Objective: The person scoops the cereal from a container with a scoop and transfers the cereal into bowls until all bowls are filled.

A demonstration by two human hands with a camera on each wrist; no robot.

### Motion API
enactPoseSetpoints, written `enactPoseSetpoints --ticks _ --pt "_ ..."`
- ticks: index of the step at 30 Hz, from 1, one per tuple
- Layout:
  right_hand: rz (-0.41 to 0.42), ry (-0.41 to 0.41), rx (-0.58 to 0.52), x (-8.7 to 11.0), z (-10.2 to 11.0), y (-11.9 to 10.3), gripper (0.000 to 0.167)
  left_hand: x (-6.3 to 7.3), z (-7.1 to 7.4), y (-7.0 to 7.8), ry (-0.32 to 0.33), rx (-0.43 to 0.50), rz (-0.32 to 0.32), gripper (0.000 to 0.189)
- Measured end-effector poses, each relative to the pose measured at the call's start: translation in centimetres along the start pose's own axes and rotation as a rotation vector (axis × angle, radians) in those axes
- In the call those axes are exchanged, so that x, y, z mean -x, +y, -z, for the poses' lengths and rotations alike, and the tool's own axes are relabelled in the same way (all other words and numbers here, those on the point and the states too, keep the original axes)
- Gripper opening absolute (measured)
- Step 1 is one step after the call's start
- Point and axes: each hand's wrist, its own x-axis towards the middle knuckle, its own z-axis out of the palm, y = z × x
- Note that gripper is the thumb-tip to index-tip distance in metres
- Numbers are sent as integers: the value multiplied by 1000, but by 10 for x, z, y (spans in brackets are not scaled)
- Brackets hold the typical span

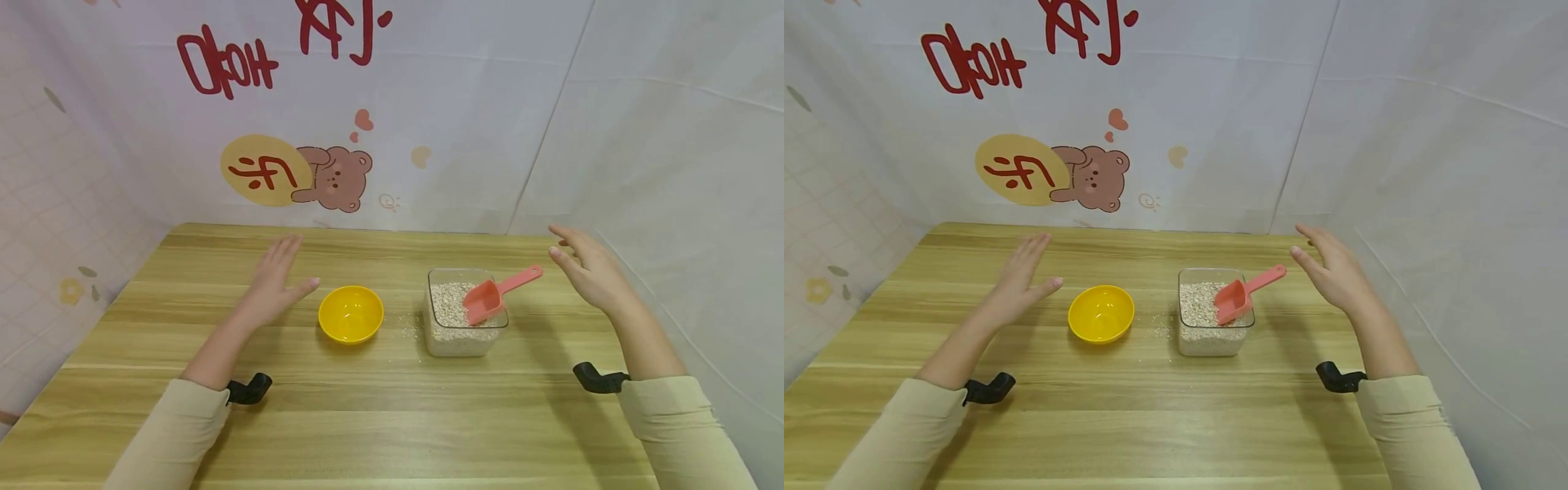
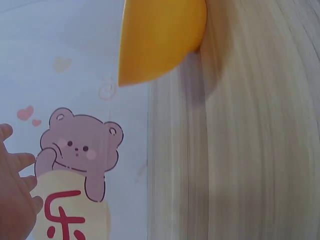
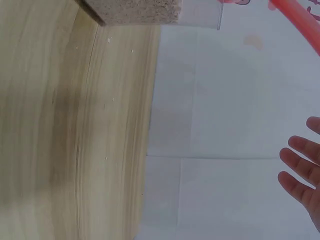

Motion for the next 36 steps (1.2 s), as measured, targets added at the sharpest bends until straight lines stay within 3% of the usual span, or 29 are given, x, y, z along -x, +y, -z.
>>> enactPoseSetpoints --ticks 18,36 --pt "92 -50 -6 -1 -8 -17 42 -9 -30 24 1 87 1 90" --pt "85 -119 20 -7 -19 -23 42 -17 -58 62 -35 208 -25 92"
